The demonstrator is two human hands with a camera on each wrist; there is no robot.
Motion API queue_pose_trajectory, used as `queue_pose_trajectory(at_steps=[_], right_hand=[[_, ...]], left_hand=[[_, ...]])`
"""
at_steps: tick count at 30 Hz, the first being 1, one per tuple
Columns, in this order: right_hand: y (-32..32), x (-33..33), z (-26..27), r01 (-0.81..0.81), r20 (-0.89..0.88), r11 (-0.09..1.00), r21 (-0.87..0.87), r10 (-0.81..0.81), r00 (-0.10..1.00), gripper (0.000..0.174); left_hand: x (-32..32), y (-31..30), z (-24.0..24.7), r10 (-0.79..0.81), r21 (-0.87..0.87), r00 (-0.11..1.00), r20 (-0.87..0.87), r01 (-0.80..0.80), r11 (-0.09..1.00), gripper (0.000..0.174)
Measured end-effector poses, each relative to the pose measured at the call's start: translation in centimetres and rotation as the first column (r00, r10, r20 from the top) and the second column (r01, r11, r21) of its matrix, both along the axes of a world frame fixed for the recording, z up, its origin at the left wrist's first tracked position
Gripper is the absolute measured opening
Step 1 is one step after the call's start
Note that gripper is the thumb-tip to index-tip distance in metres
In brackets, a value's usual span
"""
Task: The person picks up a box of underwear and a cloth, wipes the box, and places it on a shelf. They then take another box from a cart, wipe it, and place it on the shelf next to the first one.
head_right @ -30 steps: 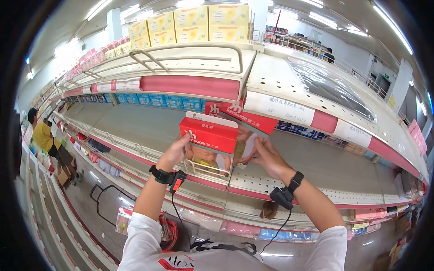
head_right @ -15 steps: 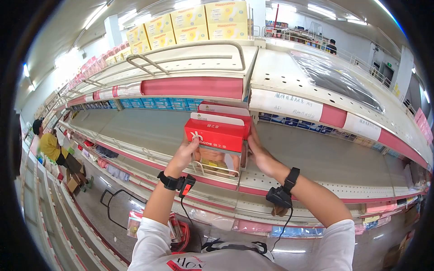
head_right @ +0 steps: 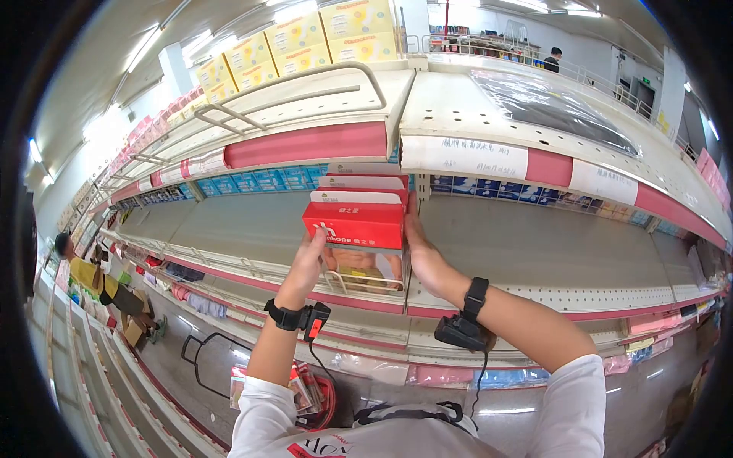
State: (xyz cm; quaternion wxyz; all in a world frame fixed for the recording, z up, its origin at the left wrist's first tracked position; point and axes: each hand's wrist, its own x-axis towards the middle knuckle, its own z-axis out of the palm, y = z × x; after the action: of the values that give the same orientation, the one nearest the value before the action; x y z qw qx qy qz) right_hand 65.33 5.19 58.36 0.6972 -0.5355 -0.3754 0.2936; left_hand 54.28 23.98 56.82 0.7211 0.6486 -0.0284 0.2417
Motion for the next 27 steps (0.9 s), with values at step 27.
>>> queue_pose_trajectory(at_steps=[27], right_hand=[[0.3,2.4,0.1,0.313,0.143,0.945,-0.095,-0.298,0.944,0.063]], left_hand=[[1.5,0.7,-0.1,-0.026,-0.195,0.996,0.091,0.043,0.980,0.065]])
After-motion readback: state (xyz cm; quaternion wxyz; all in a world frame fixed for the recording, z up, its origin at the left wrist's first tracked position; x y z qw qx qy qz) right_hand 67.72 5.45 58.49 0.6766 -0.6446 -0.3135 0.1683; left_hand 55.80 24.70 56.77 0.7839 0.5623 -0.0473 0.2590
